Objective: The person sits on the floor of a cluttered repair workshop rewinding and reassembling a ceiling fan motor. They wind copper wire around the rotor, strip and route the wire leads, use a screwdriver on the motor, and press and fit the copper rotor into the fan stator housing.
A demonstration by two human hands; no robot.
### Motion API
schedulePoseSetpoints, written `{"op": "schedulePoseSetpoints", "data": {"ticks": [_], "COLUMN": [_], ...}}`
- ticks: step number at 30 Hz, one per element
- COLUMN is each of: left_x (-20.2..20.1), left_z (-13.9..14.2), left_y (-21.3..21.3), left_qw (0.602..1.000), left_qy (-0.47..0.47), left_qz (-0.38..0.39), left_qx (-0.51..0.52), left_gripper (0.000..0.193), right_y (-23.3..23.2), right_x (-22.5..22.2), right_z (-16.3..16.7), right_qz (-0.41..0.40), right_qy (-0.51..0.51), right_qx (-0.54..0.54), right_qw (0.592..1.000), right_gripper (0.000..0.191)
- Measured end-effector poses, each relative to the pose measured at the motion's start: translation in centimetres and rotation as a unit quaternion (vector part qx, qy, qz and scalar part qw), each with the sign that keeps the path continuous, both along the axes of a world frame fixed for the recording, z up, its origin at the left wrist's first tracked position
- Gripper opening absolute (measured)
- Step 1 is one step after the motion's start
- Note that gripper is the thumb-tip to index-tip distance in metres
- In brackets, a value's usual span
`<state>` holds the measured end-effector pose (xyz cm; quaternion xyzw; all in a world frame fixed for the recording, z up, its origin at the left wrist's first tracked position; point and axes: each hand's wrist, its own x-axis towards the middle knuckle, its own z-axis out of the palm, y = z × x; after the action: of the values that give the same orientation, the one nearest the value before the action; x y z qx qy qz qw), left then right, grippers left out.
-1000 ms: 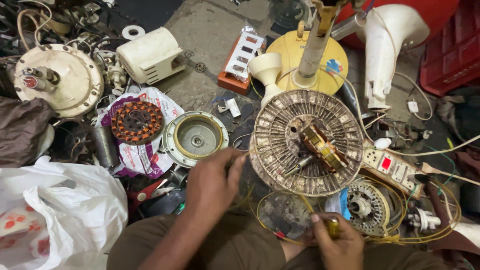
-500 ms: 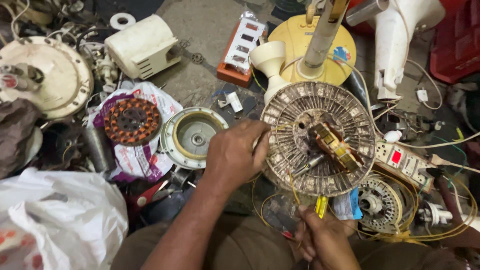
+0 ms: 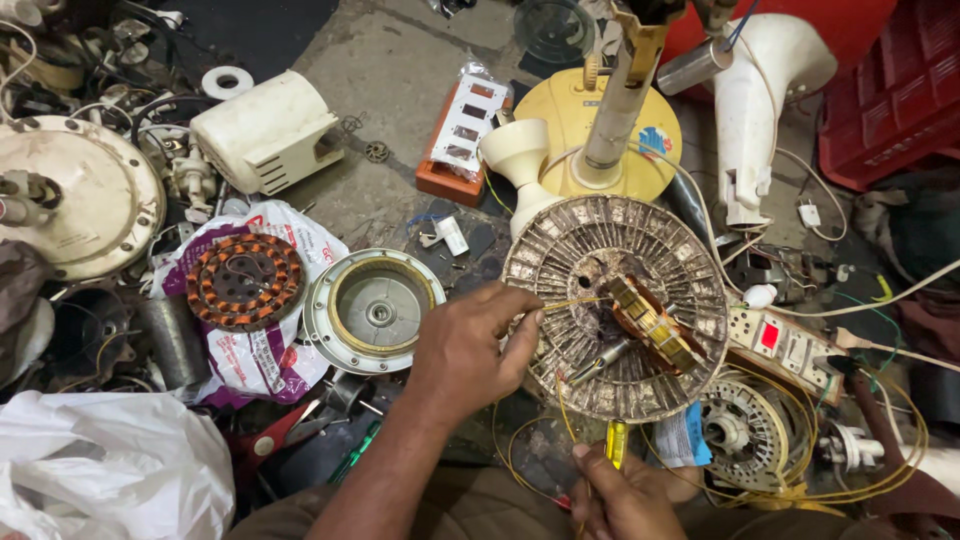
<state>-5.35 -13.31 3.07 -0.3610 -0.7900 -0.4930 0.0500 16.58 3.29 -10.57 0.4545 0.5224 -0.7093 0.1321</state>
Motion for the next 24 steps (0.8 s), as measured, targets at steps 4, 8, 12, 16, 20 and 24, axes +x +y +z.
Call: {"op": "schedulePoseSetpoints", "data": {"ticks": [4, 8, 12, 16, 20, 24], "left_x": [0.2, 0.5, 0.6, 0.7, 0.7, 0.7], "left_z": [-0.2, -0.4, -0.5, -0.5, -0.5, -0.7], "left_y": [0.2, 0.2, 0.2, 0.2, 0.2, 0.2], "left_qw": [0.999, 0.999, 0.998, 0.997, 0.998, 0.998], "left_qy": [-0.051, -0.04, -0.06, -0.069, -0.06, -0.06], "left_qz": [-0.012, -0.022, -0.022, -0.022, -0.017, -0.015], "left_qx": [0.007, 0.017, 0.006, 0.005, 0.005, 0.001], "left_gripper": [0.013, 0.011, 0.012, 0.012, 0.012, 0.012], "right_y": [-0.2, -0.8, -1.1, -1.1, -0.9, -0.7], "right_x": [-0.2, -0.6, -1.0, -0.9, -0.7, -0.5], "right_z": [0.4, 1.5, 2.2, 2.2, 1.4, 0.7], "right_qz": [-0.034, -0.062, -0.078, -0.078, -0.079, -0.089], "right_qy": [-0.004, -0.019, -0.024, -0.015, -0.009, -0.008], "right_qx": [-0.029, -0.034, -0.038, -0.035, -0.041, -0.039], "right_qw": [0.999, 0.997, 0.996, 0.996, 0.996, 0.995], "right_gripper": [0.031, 0.03, 0.03, 0.031, 0.028, 0.028]}}
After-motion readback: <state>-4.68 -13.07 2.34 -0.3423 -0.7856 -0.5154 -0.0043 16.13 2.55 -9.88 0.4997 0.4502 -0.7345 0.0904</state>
